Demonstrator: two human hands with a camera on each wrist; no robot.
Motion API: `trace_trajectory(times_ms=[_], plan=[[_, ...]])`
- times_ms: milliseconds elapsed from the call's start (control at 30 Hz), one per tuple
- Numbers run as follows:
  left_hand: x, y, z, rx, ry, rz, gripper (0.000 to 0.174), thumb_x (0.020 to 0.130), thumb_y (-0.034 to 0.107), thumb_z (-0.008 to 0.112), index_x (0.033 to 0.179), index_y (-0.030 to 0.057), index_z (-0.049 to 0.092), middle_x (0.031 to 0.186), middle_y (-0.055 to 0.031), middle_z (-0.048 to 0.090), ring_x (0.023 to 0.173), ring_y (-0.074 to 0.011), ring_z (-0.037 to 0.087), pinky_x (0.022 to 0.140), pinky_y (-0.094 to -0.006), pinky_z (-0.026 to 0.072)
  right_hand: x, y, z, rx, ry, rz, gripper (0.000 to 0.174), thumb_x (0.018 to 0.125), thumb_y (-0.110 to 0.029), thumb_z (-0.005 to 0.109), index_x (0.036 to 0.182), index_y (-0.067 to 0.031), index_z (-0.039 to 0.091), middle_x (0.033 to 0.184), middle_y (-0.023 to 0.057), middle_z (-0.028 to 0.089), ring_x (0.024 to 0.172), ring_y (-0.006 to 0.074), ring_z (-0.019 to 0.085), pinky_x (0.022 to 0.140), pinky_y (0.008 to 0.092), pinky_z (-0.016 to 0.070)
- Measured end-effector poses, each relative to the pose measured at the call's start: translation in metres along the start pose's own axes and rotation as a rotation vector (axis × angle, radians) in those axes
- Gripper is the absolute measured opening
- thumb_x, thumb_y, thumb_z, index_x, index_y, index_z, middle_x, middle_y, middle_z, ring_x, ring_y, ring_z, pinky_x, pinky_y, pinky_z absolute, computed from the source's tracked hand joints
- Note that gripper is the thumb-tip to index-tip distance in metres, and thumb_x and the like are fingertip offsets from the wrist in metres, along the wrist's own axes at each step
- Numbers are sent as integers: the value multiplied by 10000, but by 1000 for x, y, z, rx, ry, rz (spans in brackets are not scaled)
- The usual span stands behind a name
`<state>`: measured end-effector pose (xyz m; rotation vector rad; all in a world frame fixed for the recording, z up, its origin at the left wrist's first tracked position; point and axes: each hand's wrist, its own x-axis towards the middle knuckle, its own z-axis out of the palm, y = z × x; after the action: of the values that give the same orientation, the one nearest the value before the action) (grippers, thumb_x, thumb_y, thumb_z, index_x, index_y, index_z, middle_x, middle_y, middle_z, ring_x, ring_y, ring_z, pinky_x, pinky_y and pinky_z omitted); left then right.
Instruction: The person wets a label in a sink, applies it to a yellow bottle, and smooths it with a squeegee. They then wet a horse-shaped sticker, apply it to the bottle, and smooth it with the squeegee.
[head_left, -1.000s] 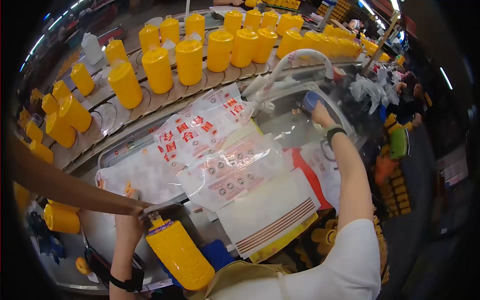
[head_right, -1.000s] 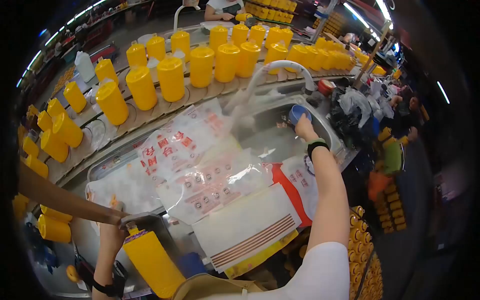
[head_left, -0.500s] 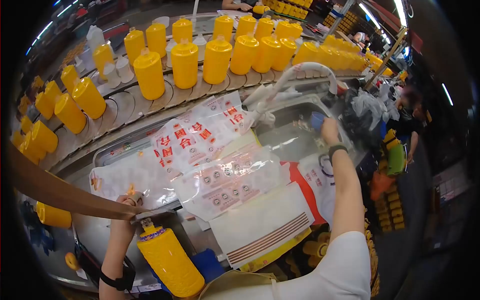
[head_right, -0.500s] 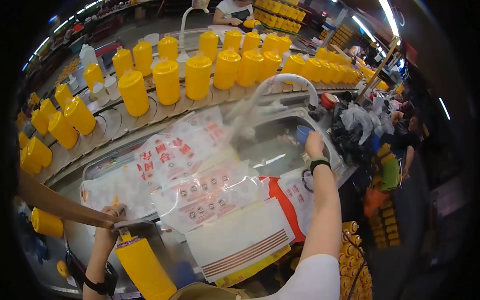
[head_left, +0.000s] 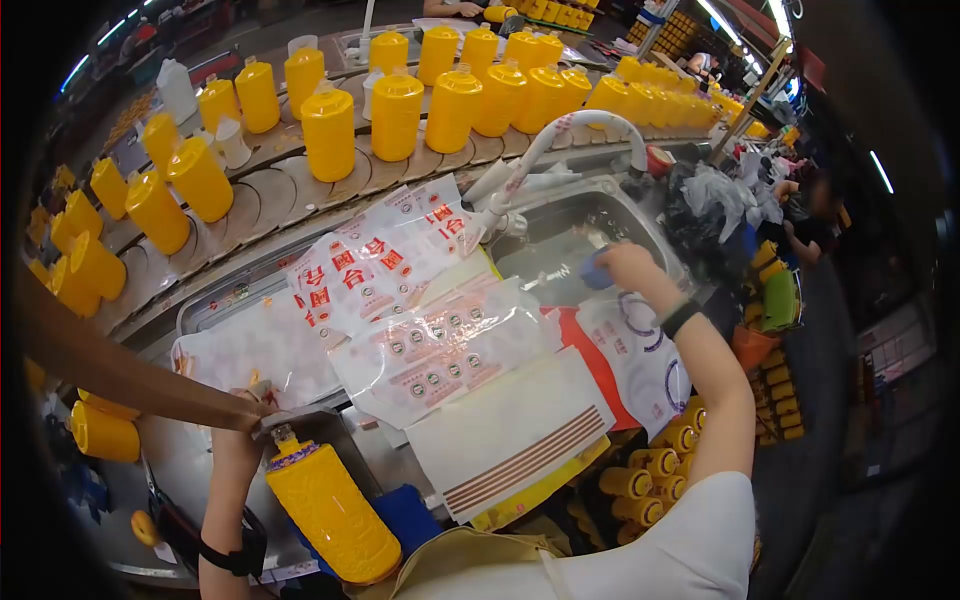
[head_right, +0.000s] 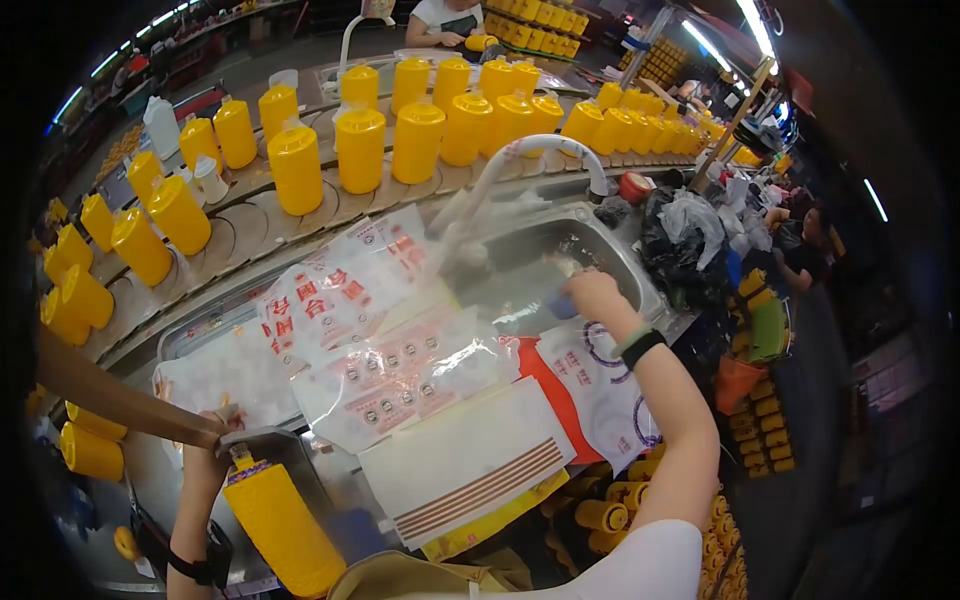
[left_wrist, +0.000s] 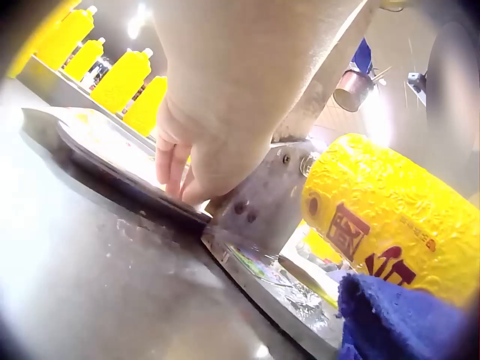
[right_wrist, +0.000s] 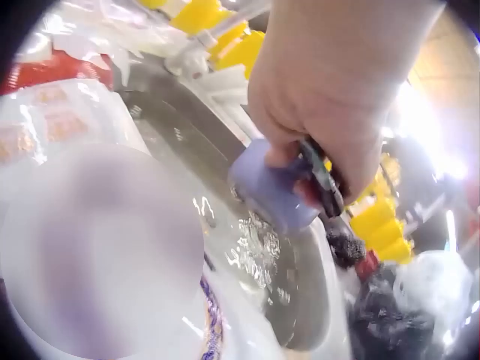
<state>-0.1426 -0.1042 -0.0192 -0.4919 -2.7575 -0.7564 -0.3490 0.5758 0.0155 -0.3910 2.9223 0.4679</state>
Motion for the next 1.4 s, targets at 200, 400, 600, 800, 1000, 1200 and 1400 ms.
trace_trajectory(times_ms=[200,400,600,800,1000,1200,1400], plan=[[6,16,-5,23,32,-74,301,702,-31,771,980,72,724,942,-123,683,932,-364,662,804,-449,510,25,-34,28,31,-43,18,256,829,-111,698,1058,-182,790,1058,124,745,1017,341,714,859,460,572],[6,9,-4,6,22,-66,271,784,-2,752,1047,30,698,898,-163,663,875,-362,660,762,-430,496,7,-51,30,384,208,326,211,829,-93,721,1038,-76,746,1045,180,723,994,393,693,845,484,550],[6,10,-3,4,37,-105,411,710,-2,770,1105,103,726,1045,-149,706,1000,-368,686,840,-432,544,-30,-68,7,452,682,213,120,857,-54,687,976,-36,690,987,167,679,940,411,666,819,494,526],[1,6,-6,88,66,-15,503,666,73,864,1146,121,724,1077,-171,703,998,-407,675,860,-457,547,-68,-138,-98,501,748,-51,120,861,-22,704,978,-31,680,968,130,652,938,372,641,806,472,508],[2,14,-6,177,53,-97,401,679,37,802,1063,126,732,1032,-154,713,985,-394,678,833,-452,555,-69,-235,-161,654,709,-345,152,844,6,694,990,-29,672,985,137,653,954,374,641,832,461,515],[-6,-18,11,250,149,24,102,816,88,675,871,1,674,966,-186,696,986,-379,652,883,-474,521,-30,-321,-169,689,685,-613,160,841,15,616,976,-55,667,972,127,644,951,378,621,812,470,517],[-13,3,-6,267,-6,-64,140,854,121,676,906,-7,655,990,-196,674,1021,-389,634,914,-483,495,-3,-375,-162,541,616,-782,199,797,-1,608,965,-100,645,965,91,601,967,345,603,775,452,516]])
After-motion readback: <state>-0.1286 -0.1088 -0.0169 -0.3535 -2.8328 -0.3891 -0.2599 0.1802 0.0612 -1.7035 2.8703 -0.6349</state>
